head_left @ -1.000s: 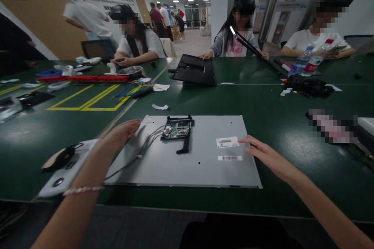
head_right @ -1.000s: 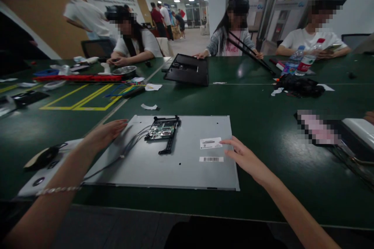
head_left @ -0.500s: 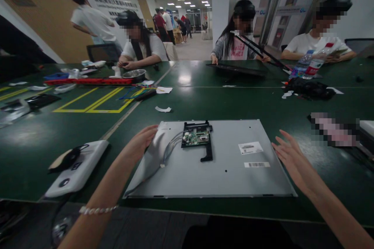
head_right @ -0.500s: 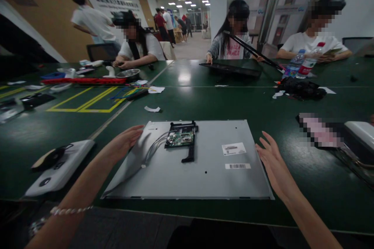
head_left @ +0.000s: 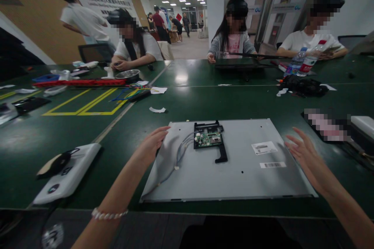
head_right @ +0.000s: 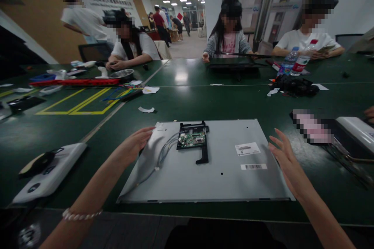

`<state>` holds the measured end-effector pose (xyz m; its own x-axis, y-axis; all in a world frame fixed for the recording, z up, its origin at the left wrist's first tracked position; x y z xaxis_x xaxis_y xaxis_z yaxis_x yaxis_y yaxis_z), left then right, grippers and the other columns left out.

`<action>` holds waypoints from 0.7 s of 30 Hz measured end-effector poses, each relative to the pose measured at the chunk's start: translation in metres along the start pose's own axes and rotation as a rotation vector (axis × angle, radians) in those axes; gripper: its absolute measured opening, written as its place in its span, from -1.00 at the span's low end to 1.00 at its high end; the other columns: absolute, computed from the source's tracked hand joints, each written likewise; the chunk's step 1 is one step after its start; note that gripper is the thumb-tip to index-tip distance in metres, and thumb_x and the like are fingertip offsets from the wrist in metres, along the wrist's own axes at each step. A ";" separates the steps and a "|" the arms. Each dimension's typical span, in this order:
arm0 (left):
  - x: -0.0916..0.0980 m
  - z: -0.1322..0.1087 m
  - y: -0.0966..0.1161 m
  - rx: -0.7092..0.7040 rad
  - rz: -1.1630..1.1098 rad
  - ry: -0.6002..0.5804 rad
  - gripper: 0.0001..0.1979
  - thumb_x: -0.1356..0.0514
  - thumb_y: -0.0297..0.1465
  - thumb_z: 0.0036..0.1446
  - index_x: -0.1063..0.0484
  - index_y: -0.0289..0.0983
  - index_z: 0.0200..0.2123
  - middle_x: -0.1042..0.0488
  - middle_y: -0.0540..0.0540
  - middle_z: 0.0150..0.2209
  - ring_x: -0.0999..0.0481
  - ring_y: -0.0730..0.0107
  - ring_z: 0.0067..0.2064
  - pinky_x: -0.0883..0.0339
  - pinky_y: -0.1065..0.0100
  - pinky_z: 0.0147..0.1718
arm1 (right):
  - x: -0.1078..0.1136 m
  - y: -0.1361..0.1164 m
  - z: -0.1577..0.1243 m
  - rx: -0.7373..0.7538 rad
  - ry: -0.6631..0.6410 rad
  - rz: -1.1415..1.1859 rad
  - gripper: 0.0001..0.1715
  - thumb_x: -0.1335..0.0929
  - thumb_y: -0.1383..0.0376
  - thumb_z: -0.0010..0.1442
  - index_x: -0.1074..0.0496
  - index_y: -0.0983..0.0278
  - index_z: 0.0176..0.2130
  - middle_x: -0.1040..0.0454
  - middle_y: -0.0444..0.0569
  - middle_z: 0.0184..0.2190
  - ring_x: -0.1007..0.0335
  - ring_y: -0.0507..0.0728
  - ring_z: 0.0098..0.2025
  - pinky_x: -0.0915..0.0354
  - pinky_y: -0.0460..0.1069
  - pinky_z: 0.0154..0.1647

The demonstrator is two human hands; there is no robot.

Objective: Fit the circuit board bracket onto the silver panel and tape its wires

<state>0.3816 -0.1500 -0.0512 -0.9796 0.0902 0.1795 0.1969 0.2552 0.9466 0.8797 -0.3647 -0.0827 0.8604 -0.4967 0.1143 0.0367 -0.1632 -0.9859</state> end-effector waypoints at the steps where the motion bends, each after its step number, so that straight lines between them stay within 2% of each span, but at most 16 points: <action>1: -0.006 -0.003 0.002 -0.006 0.002 -0.001 -0.58 -0.31 -0.19 -0.10 -0.54 -0.13 -0.11 -0.55 -0.07 -0.02 -0.44 0.16 0.12 -0.33 0.28 0.02 | 0.005 0.000 0.000 -0.001 0.015 -0.007 -0.06 -0.36 -0.14 0.13 0.02 -0.06 0.37 -0.11 0.07 0.36 -0.06 0.41 0.36 -0.04 0.39 0.31; 7: -0.042 -0.022 0.009 0.016 0.048 0.013 -0.61 -0.27 -0.20 -0.12 -0.53 -0.10 -0.15 -0.57 -0.04 -0.12 -0.52 0.10 -0.06 -0.38 0.28 -0.29 | 0.024 -0.004 -0.001 0.048 0.076 -0.098 -0.01 -0.37 -0.14 0.11 0.02 0.02 0.37 -0.11 0.11 0.35 -0.06 0.43 0.36 -0.01 0.36 0.32; 10: -0.054 -0.028 0.011 -0.007 0.081 0.019 -0.62 -0.25 -0.20 -0.13 -0.51 -0.08 -0.16 -0.56 -0.03 -0.16 -0.53 0.11 -0.11 -0.38 0.28 -0.32 | 0.033 -0.002 0.000 0.065 0.105 -0.127 -0.01 -0.38 -0.14 0.10 0.01 0.00 0.36 -0.12 0.10 0.35 -0.08 0.44 0.35 -0.05 0.37 0.30; 13: -0.061 -0.029 0.008 -0.030 0.146 0.044 -0.61 -0.24 -0.19 -0.12 -0.49 -0.04 -0.13 -0.52 -0.04 -0.14 -0.51 0.08 -0.04 -0.40 0.24 -0.21 | 0.039 0.006 0.003 0.076 0.093 -0.178 -0.03 -0.38 -0.11 0.11 0.01 0.00 0.36 -0.07 0.09 0.37 -0.07 0.44 0.35 -0.08 0.38 0.29; 15: -0.062 -0.027 0.005 -0.055 0.194 0.065 -0.58 -0.24 -0.19 -0.08 -0.47 -0.03 -0.08 -0.46 -0.08 -0.01 -0.42 0.04 0.11 -0.37 0.18 -0.04 | 0.042 0.010 0.007 0.104 0.082 -0.248 -0.06 -0.37 -0.10 0.12 -0.02 0.03 0.36 -0.03 0.07 0.39 -0.07 0.45 0.35 -0.11 0.39 0.28; 18: -0.062 -0.026 0.009 -0.157 0.314 0.098 -0.49 -0.24 -0.19 -0.04 -0.41 -0.04 0.04 -0.17 -0.12 0.29 -0.08 -0.03 0.36 -0.16 0.06 0.22 | 0.040 0.001 0.010 0.225 0.070 -0.481 -0.13 -0.35 -0.09 0.15 -0.12 0.13 0.33 -0.02 0.10 0.39 0.05 0.47 0.39 -0.02 0.41 0.32; 21: -0.076 -0.029 0.026 -0.330 0.478 0.057 -0.30 -0.33 -0.19 -0.10 -0.32 -0.05 0.18 0.12 -0.13 0.41 0.21 -0.12 0.43 0.13 -0.03 0.34 | 0.016 -0.027 0.009 0.384 0.011 -0.701 -0.14 -0.33 -0.08 0.17 -0.13 0.18 0.33 0.08 0.12 0.42 0.24 0.45 0.44 0.15 0.41 0.37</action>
<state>0.4601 -0.1781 -0.0325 -0.7875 0.0671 0.6127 0.6038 -0.1154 0.7887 0.8967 -0.3608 -0.0558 0.5669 -0.3956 0.7226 0.7415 -0.1370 -0.6568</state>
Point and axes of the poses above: each hand's wrist, its own z-axis towards the middle knuckle, its own x-axis out of the back of the hand, y = z × x, the point moved 10 cm from there along z, towards the middle knuckle
